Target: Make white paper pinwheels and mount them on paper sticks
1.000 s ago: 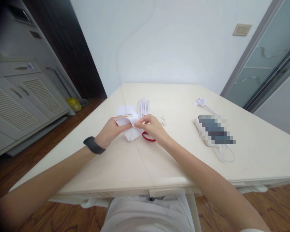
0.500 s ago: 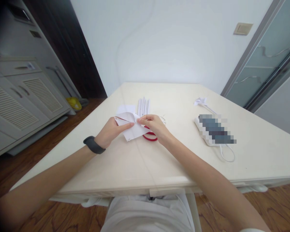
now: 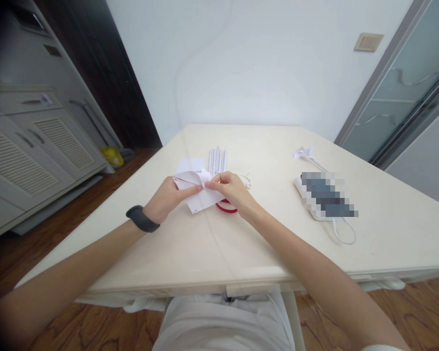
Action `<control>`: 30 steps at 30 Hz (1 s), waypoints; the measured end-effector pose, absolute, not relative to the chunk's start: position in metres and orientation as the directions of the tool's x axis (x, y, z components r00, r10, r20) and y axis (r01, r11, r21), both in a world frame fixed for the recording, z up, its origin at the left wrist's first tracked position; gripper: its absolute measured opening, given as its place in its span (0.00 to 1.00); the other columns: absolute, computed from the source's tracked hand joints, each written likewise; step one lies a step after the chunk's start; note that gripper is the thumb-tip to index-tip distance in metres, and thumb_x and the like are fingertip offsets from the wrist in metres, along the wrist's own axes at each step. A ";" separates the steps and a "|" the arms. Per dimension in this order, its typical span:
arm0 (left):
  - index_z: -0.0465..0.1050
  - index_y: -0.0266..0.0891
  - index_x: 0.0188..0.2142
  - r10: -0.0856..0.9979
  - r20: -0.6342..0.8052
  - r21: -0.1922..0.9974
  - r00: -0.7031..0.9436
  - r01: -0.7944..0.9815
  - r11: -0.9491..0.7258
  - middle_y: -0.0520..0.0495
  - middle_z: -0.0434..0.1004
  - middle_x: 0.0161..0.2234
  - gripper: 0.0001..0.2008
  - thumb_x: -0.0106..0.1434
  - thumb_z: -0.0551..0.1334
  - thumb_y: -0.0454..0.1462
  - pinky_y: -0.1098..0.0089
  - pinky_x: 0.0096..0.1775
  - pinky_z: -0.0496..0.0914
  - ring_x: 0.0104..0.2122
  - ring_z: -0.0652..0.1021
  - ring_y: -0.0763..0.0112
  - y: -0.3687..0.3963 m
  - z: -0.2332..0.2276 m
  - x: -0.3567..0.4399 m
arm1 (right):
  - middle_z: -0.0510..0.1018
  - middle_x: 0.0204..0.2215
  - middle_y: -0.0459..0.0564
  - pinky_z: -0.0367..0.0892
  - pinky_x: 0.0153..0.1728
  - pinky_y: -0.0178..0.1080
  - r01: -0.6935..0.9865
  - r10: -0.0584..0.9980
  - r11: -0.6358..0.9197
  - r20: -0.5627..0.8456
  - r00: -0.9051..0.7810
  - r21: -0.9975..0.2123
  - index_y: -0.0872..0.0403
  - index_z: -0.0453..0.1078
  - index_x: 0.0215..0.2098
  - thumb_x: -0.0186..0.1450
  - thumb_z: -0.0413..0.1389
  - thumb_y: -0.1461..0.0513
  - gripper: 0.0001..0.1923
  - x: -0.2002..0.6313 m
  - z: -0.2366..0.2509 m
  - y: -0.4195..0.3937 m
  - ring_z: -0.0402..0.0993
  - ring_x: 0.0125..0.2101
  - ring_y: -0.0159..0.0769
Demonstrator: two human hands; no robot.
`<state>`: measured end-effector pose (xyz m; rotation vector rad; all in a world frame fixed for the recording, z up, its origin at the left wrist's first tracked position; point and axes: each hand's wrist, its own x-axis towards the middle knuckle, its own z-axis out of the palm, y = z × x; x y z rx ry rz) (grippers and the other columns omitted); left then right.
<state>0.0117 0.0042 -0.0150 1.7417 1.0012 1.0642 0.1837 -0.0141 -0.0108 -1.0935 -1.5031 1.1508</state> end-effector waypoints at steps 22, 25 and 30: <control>0.74 0.35 0.43 0.906 0.258 0.916 0.334 0.214 -0.339 0.43 0.77 0.44 0.20 0.52 0.63 0.43 0.63 0.42 0.70 0.45 0.75 0.55 0.001 -0.015 0.013 | 0.68 0.29 0.46 0.59 0.31 0.35 0.370 0.958 0.286 0.258 -0.126 -0.884 0.54 0.61 0.23 0.57 0.53 0.55 0.11 0.180 -0.015 -0.015 0.64 0.31 0.33; 0.73 0.36 0.43 0.900 0.270 0.910 0.344 0.214 -0.355 0.44 0.77 0.44 0.19 0.53 0.63 0.43 0.63 0.43 0.70 0.45 0.75 0.56 0.001 -0.015 0.014 | 0.68 0.29 0.46 0.59 0.31 0.35 0.373 0.959 0.281 0.253 -0.124 -0.884 0.54 0.61 0.23 0.57 0.53 0.55 0.11 0.180 -0.015 -0.015 0.64 0.30 0.33; 0.74 0.36 0.42 0.900 0.277 0.906 0.337 0.221 -0.361 0.45 0.77 0.43 0.18 0.53 0.63 0.43 0.63 0.43 0.70 0.45 0.75 0.56 0.000 -0.015 0.014 | 0.68 0.28 0.46 0.59 0.31 0.35 0.366 0.955 0.298 0.274 -0.118 -0.882 0.54 0.61 0.23 0.58 0.52 0.54 0.12 0.180 -0.018 -0.014 0.64 0.30 0.33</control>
